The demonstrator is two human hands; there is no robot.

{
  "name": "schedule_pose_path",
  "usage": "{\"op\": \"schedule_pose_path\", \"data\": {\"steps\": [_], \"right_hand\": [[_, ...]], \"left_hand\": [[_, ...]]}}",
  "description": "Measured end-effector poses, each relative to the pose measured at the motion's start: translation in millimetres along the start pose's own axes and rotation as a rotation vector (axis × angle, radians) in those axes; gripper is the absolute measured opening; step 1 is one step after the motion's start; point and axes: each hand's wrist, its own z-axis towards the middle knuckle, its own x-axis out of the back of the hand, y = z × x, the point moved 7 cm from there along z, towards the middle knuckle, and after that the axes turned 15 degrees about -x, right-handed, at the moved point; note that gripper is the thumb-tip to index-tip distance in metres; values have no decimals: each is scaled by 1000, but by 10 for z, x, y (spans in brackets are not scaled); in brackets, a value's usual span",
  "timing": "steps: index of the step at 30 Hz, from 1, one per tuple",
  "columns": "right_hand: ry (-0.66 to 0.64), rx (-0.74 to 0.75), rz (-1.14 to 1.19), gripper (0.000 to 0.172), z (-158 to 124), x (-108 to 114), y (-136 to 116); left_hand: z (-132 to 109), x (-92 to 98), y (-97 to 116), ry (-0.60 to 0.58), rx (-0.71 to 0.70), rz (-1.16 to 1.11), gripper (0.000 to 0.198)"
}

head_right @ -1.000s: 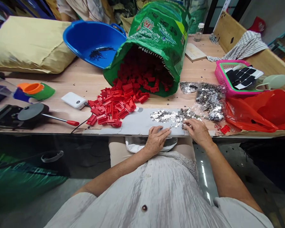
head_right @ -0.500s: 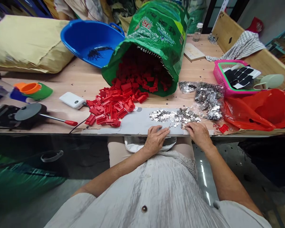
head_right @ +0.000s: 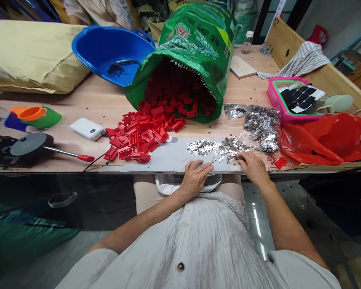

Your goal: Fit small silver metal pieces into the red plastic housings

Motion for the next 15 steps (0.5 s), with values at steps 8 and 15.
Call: {"op": "schedule_pose_path", "data": {"steps": [8, 15], "right_hand": [[7, 23, -55, 17, 48, 42, 64], [-33, 17, -35, 12, 89, -20, 49]], "left_hand": [[-5, -6, 4, 13, -13, 17, 37], [-4, -14, 2, 2, -14, 24, 39]]}}
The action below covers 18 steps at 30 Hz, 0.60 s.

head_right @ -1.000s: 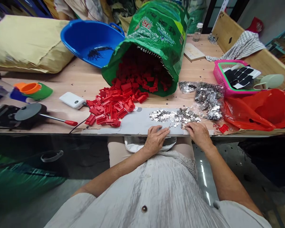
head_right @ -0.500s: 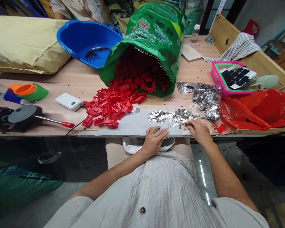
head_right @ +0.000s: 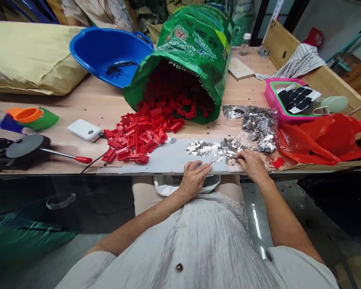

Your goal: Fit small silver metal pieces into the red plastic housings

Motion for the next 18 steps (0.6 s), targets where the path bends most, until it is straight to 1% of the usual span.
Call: {"op": "schedule_pose_path", "data": {"steps": [7, 13, 18], "right_hand": [[26, 38, 69, 15, -5, 13, -11], [70, 16, 157, 19, -2, 78, -9], [104, -8, 144, 20, 1, 105, -25]], "left_hand": [[6, 7, -6, -13, 9, -11, 39], [10, 12, -6, -16, 14, -21, 39], [8, 4, -10, -24, 24, -21, 41]]}}
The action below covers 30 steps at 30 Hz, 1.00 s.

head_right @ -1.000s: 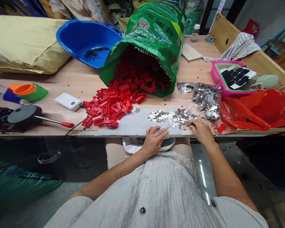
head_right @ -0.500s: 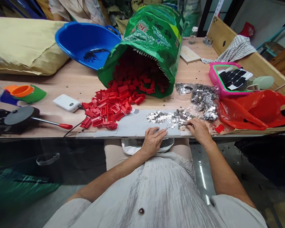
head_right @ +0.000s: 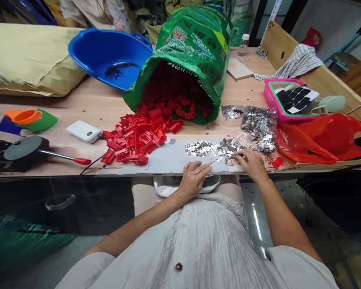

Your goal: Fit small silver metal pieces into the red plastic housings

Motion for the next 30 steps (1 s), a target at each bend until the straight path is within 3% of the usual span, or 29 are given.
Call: {"op": "schedule_pose_path", "data": {"steps": [10, 17, 25, 28, 30], "right_hand": [[66, -257, 184, 27, 1, 71, 306], [64, -315, 267, 28, 5, 82, 490], [34, -272, -10, 24, -44, 123, 502], [76, -214, -41, 23, -45, 142, 377], [34, -142, -40, 22, -33, 95, 246]], "left_hand": [[5, 9, 7, -6, -9, 12, 39], [6, 22, 13, 7, -12, 27, 37], [7, 19, 10, 10, -7, 21, 39], [2, 11, 8, 13, -10, 21, 38], [0, 10, 9, 15, -11, 19, 38]]}}
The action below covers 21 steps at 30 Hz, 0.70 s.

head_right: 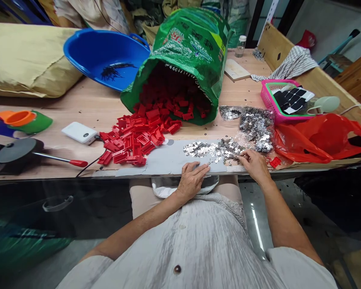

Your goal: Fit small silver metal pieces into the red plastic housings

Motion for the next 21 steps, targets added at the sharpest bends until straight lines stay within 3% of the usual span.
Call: {"op": "schedule_pose_path", "data": {"steps": [3, 13, 21], "right_hand": [[-68, 47, -37, 21, 10, -80, -118], [-33, -24, -12, 17, 85, -48, 18], [-54, -20, -76, 18, 60, -33, -55]], "left_hand": [[0, 4, -1, 1, 5, -2, 39], [-6, -11, -9, -2, 7, -7, 41], [-6, -5, -2, 6, -6, 6, 39]]}}
